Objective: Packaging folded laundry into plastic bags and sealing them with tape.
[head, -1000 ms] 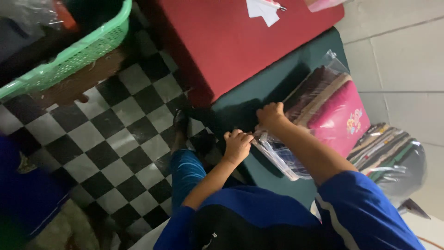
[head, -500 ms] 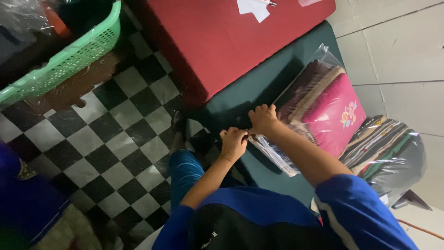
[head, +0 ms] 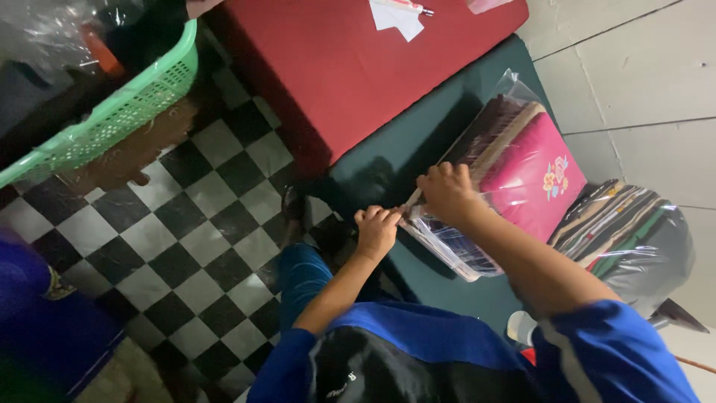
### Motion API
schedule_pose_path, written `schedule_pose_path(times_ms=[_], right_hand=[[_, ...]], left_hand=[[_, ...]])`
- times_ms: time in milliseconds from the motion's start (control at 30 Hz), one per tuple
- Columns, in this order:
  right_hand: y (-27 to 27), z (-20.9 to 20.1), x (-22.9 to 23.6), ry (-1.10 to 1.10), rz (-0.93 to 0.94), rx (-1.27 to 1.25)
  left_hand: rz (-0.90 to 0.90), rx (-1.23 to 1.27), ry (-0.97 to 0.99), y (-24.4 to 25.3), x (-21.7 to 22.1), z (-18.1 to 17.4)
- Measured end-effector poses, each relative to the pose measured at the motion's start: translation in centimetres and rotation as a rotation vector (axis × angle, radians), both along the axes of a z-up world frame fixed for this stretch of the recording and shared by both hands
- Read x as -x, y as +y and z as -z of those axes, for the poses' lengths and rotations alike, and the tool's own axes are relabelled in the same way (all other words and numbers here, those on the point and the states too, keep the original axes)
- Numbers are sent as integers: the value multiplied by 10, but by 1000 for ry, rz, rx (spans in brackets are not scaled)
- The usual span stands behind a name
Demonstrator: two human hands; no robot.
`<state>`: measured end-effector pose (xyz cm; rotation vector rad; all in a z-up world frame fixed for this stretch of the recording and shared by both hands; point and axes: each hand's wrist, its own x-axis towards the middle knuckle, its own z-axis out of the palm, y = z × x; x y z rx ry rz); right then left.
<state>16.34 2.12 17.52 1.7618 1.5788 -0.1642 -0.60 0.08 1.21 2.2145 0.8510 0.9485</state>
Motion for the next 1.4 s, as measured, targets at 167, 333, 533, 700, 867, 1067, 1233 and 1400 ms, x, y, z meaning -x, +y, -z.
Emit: schedule_pose_path(times_ms=[167,333,533,700,867,1067,1233,1400], right_hand=[[13,-122,19,-30,-68,48],[0,-139,-1,111,-24,8],[-2,-143,5,85,-11,23],[-7,-144,1,131,21,-14],[-4,-150,3,131,35,13],[-10,-150,-3,177,28,-49],[-15,-156,-12,184,-19,-68],[-23,-167,-23,193,-140,-188]], left_hand=[[-7,20,23,-3,1,-6],[47,150,-9,-15,-5,-3],[195,413,-352,-37,-17,-17],[196,398,-175,-33,-24,-22],[211,318,-82,-25,-19,-35],[208,193,-85,-25,-22,-30],[211,174,-47,-21,-18,-35],[214,179,-72,-22,-18,-34]])
